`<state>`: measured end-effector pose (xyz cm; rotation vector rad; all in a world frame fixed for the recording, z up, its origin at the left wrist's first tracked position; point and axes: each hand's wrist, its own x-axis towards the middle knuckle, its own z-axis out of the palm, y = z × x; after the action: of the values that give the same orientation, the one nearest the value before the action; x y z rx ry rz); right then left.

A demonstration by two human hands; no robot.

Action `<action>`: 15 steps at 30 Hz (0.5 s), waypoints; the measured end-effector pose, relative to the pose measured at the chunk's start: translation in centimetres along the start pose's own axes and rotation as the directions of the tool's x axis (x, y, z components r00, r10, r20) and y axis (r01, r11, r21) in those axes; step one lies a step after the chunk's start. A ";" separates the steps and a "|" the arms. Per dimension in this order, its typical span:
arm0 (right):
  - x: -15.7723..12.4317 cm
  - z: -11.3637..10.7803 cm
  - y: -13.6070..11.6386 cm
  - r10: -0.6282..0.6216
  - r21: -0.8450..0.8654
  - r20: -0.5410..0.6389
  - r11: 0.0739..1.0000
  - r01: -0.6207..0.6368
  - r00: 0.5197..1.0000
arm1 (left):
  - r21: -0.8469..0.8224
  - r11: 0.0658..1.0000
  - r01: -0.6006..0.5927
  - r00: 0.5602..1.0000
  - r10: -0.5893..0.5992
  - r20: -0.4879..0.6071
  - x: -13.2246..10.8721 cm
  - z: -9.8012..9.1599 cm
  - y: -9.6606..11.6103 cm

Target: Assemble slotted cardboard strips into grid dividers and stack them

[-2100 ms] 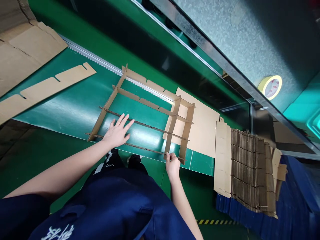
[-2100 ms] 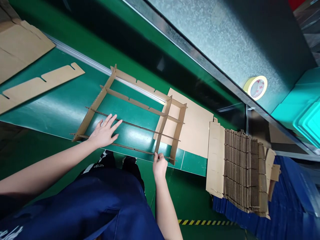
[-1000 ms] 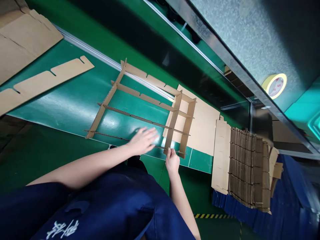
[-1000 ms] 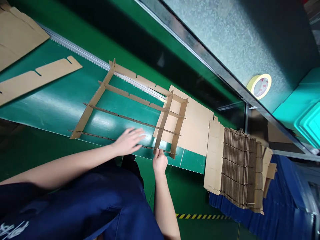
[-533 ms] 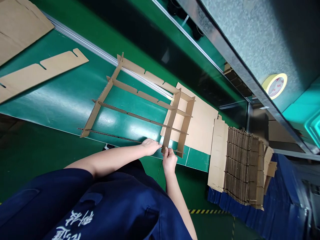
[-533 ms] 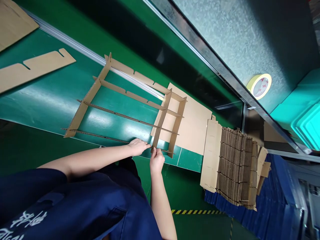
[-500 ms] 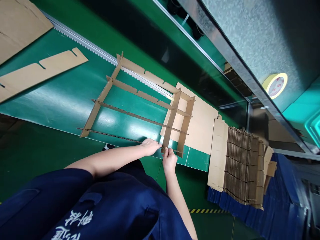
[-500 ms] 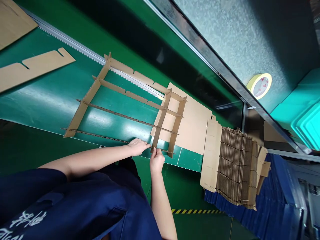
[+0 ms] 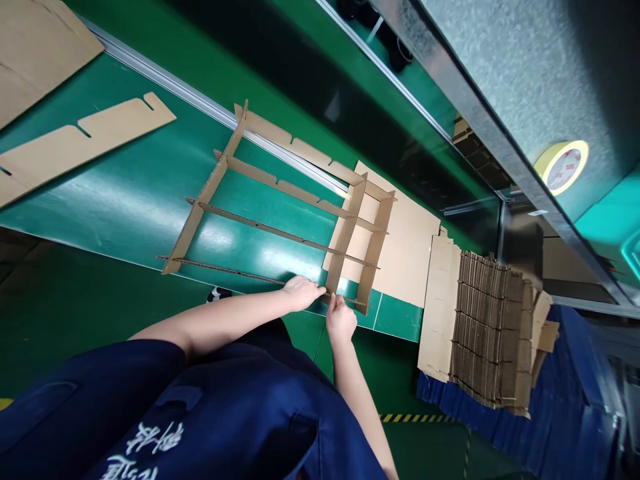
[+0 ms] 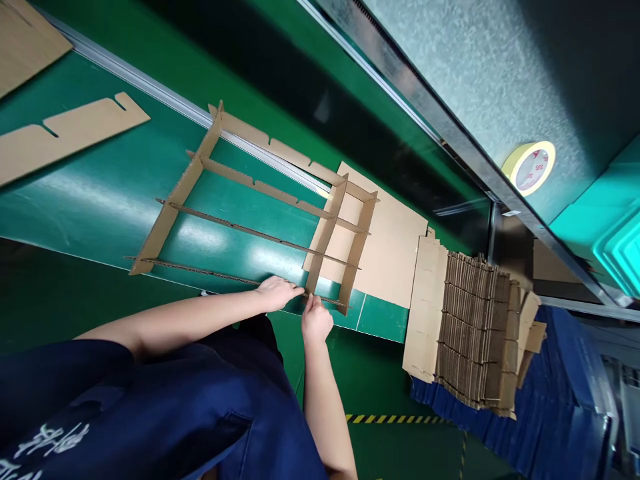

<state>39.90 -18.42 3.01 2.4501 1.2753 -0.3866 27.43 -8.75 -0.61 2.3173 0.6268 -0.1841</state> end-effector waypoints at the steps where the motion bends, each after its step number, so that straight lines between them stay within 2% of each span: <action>1: -0.1 -0.1 0.3 0.015 0.018 0.011 1.000 -0.015 1.000 | -0.002 1.000 -0.005 1.000 0.005 -0.027 -0.2 -0.1 0.0; 2: 0.0 -0.4 0.5 0.022 0.044 -0.013 0.999 -0.021 1.000 | -0.005 1.000 -0.020 0.997 0.019 -0.073 -0.4 -0.2 0.0; 4: 0.5 -1.3 0.6 -0.006 0.111 -0.183 0.993 0.026 0.983 | -0.006 0.997 -0.082 0.974 0.078 -0.212 -1.0 -0.5 0.1; 6: 2.0 -2.2 -0.1 -0.077 0.152 -0.426 0.976 0.156 0.901 | 0.002 0.989 -0.150 0.923 0.141 -0.357 -1.6 -0.8 0.0; 8: 4.2 -2.7 -1.6 -0.162 0.139 -0.547 0.950 0.280 0.821 | 0.008 0.983 -0.182 0.875 0.165 -0.455 -2.3 -1.1 -0.2; 9: 5.3 -2.7 -2.4 -0.201 0.126 -0.542 0.940 0.316 0.816 | 0.007 0.983 -0.181 0.855 0.161 -0.493 -2.7 -1.2 -0.4; 12: 8.2 -1.8 -4.3 -0.282 0.110 -0.401 0.930 0.351 0.872 | -0.009 0.991 -0.132 0.789 0.099 -0.607 -4.8 -2.0 -2.0; 15: 9.2 -1.0 -4.6 -0.301 0.104 -0.328 0.931 0.351 0.896 | -0.057 0.998 -0.021 0.681 -0.027 -0.732 -8.7 -3.3 -5.2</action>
<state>41.29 -8.76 -0.57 2.4967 1.8699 -0.1999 17.19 -6.61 1.32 2.2775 1.0017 0.8140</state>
